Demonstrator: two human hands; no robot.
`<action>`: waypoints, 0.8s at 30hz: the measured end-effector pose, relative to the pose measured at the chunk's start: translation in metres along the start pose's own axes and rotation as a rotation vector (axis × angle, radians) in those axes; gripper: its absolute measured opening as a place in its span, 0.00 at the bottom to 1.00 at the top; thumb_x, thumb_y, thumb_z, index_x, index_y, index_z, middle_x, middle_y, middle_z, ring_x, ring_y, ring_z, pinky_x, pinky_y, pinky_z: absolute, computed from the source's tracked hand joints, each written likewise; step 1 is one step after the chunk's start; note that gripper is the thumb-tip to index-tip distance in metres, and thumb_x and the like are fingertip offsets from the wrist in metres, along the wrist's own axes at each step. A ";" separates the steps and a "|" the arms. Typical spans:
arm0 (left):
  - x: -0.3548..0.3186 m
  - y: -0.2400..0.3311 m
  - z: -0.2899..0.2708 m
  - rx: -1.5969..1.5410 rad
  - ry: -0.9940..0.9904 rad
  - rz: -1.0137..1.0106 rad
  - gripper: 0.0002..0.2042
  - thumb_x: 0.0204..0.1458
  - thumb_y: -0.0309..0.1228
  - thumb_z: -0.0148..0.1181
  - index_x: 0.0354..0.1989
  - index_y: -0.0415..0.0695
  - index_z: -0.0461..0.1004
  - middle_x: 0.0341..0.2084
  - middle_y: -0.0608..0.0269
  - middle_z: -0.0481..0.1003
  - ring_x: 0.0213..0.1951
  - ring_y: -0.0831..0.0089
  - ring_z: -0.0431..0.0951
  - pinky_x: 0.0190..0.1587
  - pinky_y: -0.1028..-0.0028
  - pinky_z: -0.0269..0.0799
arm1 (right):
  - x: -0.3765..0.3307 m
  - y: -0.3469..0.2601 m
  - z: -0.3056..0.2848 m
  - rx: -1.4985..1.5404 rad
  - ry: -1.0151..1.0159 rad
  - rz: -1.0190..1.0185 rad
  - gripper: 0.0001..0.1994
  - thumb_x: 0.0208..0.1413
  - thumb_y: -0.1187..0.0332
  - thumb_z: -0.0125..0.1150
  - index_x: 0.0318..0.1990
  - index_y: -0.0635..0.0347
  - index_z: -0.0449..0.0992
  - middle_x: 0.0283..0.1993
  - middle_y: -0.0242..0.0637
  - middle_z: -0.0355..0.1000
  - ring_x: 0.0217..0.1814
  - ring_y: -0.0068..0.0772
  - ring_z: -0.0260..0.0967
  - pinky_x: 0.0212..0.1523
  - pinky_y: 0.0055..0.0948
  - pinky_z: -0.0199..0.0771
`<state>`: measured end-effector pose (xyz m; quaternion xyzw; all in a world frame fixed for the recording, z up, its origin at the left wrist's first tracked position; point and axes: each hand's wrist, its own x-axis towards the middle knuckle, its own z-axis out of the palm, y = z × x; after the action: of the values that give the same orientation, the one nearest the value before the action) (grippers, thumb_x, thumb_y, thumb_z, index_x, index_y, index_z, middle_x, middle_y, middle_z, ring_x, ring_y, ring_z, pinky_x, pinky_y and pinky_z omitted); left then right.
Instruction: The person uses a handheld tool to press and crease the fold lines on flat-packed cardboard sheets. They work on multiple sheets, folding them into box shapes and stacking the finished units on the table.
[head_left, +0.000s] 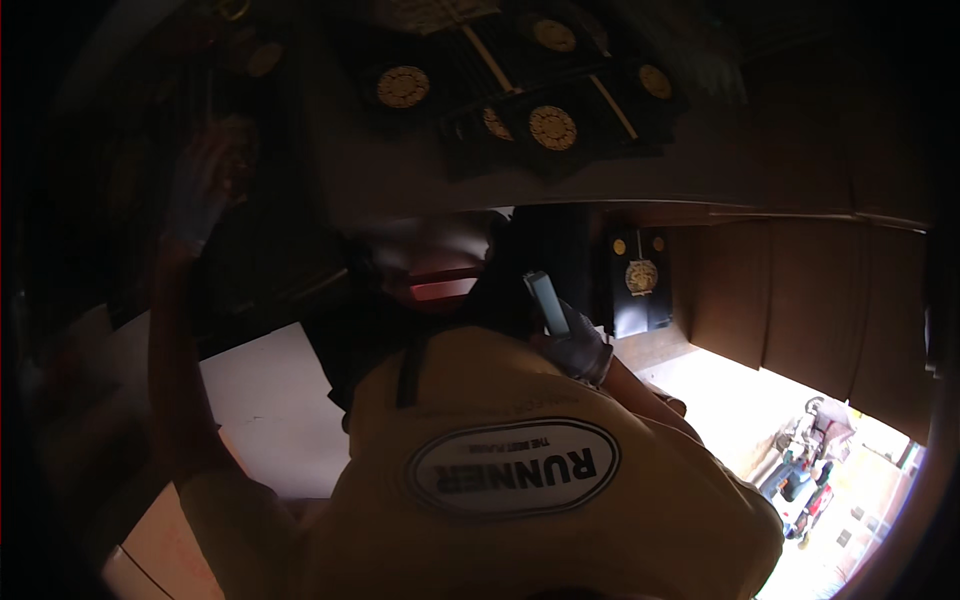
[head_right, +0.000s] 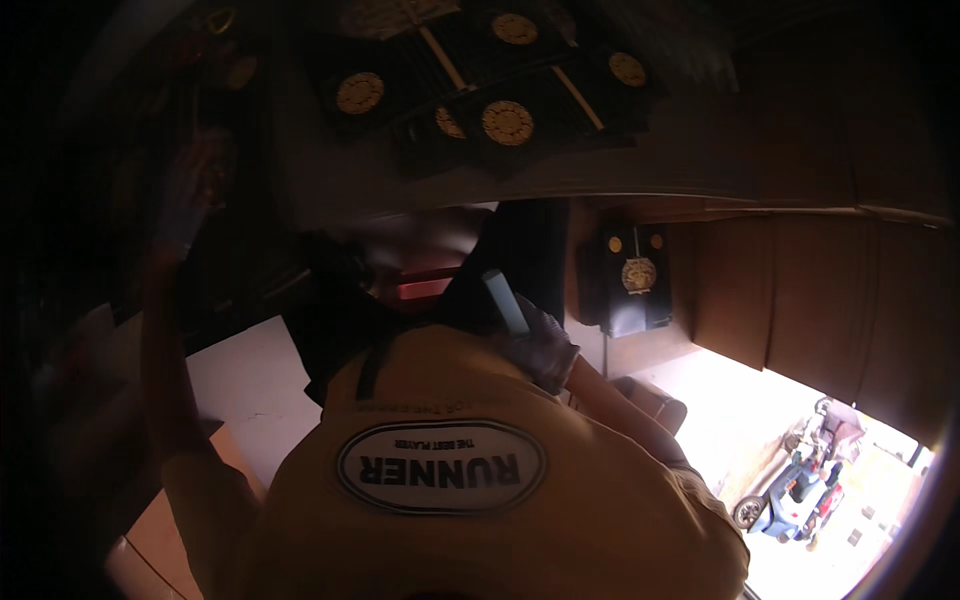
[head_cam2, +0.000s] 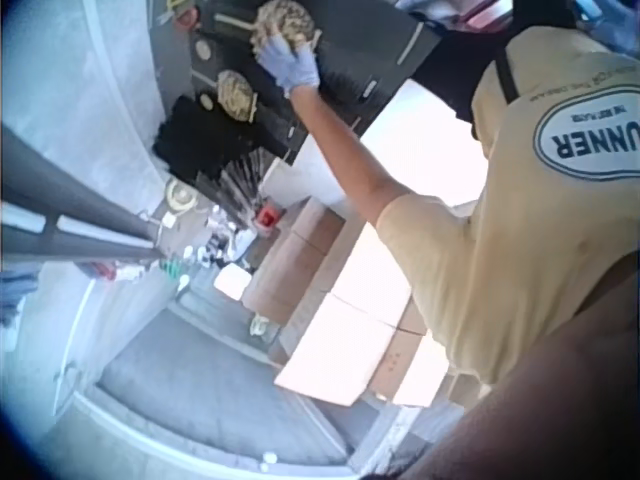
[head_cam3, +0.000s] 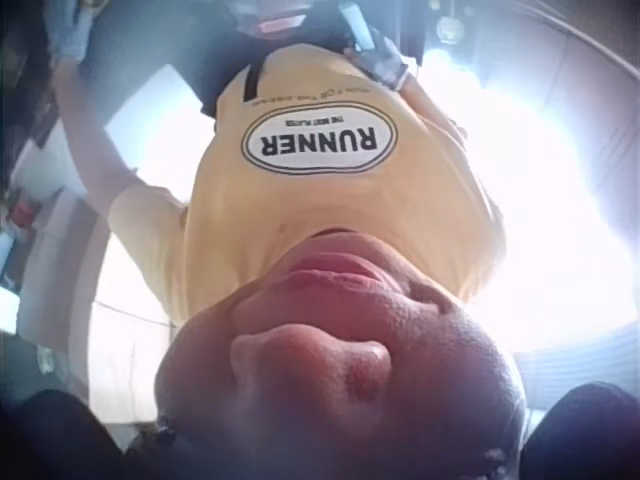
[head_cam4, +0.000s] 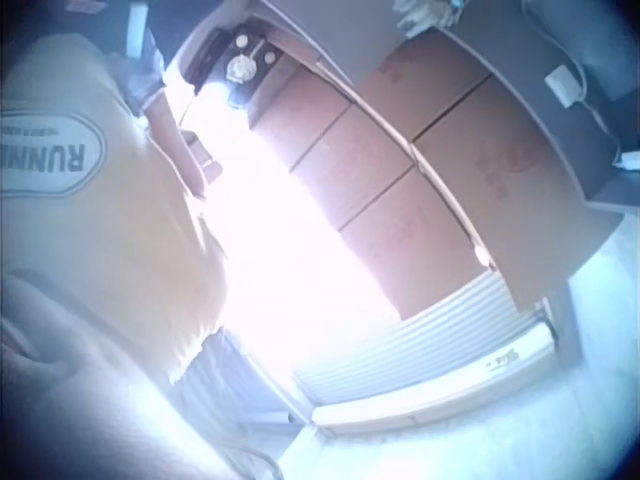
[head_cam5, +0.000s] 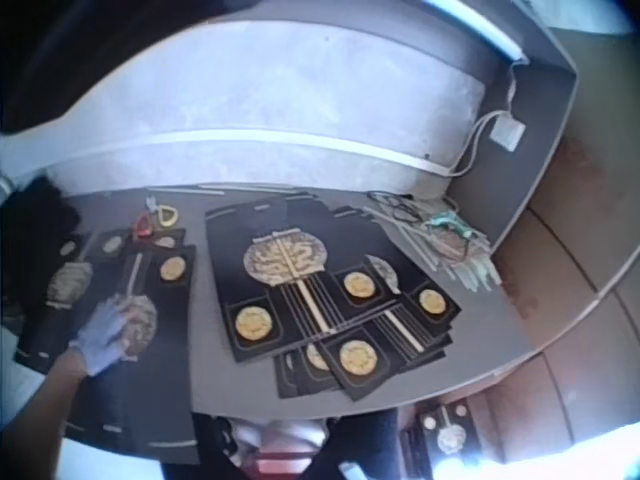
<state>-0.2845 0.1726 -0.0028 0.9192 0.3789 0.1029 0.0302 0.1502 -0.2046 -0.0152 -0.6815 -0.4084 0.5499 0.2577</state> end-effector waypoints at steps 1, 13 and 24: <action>-0.007 0.002 -0.002 0.283 0.111 0.139 0.27 0.56 0.46 0.41 0.60 0.42 0.58 0.61 0.53 0.55 0.65 0.59 0.49 0.65 0.66 0.41 | 0.002 0.003 -0.001 0.051 0.010 -0.007 0.20 0.44 0.64 0.63 0.46 0.57 0.67 0.37 0.41 0.72 0.39 0.35 0.72 0.42 0.31 0.70; 0.014 0.214 -0.017 0.174 -0.104 0.016 0.38 0.46 0.46 0.57 0.65 0.53 0.48 0.66 0.54 0.43 0.67 0.53 0.40 0.64 0.48 0.39 | 0.007 -0.005 -0.003 -0.039 -0.046 0.041 0.19 0.44 0.68 0.62 0.45 0.57 0.67 0.38 0.42 0.71 0.40 0.38 0.71 0.42 0.33 0.70; 0.025 0.188 -0.078 0.412 -0.723 -0.312 0.46 0.42 0.61 0.53 0.66 0.47 0.45 0.66 0.53 0.41 0.67 0.56 0.39 0.66 0.56 0.38 | 0.010 -0.017 0.000 -0.038 -0.031 0.126 0.16 0.44 0.66 0.62 0.41 0.59 0.69 0.37 0.46 0.72 0.39 0.43 0.71 0.42 0.33 0.68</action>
<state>-0.1535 0.0550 0.1024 0.8147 0.4908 -0.3086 -0.0077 0.1463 -0.1866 -0.0068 -0.7018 -0.3792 0.5677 0.2032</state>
